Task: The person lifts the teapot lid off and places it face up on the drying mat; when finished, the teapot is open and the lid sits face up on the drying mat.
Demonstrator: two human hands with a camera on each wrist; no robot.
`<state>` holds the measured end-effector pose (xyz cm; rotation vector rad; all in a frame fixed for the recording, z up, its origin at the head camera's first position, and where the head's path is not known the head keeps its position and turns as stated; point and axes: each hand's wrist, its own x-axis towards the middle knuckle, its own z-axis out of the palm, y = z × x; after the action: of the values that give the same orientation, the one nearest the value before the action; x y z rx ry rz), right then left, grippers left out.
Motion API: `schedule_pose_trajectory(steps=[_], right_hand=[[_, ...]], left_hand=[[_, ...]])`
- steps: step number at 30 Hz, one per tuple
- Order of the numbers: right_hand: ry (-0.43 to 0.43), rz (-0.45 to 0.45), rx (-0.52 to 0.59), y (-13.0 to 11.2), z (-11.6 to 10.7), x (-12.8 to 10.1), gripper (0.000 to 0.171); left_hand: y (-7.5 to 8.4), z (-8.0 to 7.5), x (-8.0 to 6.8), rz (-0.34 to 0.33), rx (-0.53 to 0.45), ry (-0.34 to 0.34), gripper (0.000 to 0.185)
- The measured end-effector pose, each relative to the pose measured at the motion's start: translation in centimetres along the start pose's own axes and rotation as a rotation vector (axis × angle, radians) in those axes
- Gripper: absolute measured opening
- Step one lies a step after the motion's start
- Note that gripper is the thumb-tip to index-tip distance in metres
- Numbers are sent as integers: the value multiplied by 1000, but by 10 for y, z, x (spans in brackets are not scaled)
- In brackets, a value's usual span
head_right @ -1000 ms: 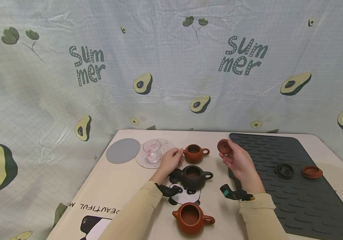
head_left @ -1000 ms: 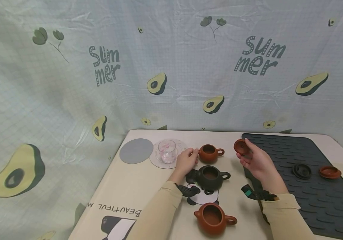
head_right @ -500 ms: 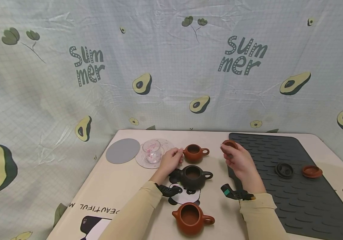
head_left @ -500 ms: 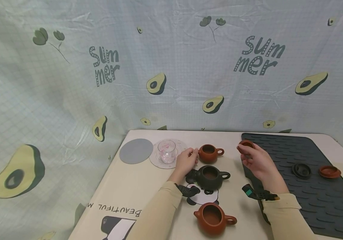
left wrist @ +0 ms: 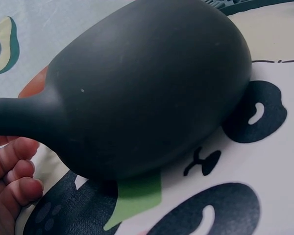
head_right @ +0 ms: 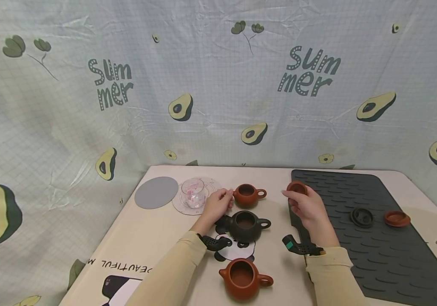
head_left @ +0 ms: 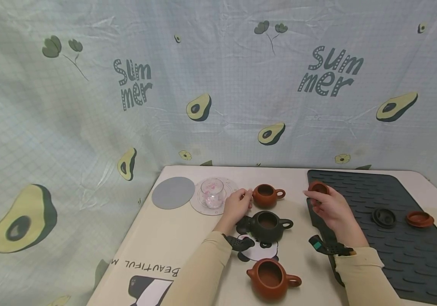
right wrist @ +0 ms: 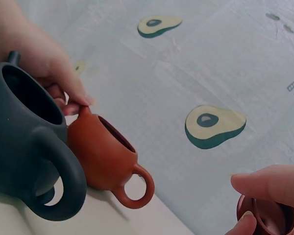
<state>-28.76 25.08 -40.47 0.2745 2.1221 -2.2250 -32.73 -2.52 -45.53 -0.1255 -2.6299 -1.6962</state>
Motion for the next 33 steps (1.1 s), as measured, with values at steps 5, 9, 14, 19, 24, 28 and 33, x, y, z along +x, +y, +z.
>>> schedule_pose_trajectory(steps=[5,9,14,19,24,28,33], right_hand=[[33,-5,-47,1,-3,1,55],[66,-9,-98,2,-5,1,60],[96,-4,-159,4,-8,1,69],[88,-8,-201,6,-14,0,78],[88,-18,-212,4,-21,-1,89],[95,-21,-213,3,-28,0,94],[95,-35,-225,4,-36,0,94]], left_hand=[[1,0,0,-1,3,-5,39],[1,0,0,-3,2,-6,40],[1,0,-1,2,3,-2,39],[1,0,-1,4,2,3,39],[0,1,0,8,9,5,38],[-1,1,1,8,7,2,37],[-3,1,3,15,6,4,37]])
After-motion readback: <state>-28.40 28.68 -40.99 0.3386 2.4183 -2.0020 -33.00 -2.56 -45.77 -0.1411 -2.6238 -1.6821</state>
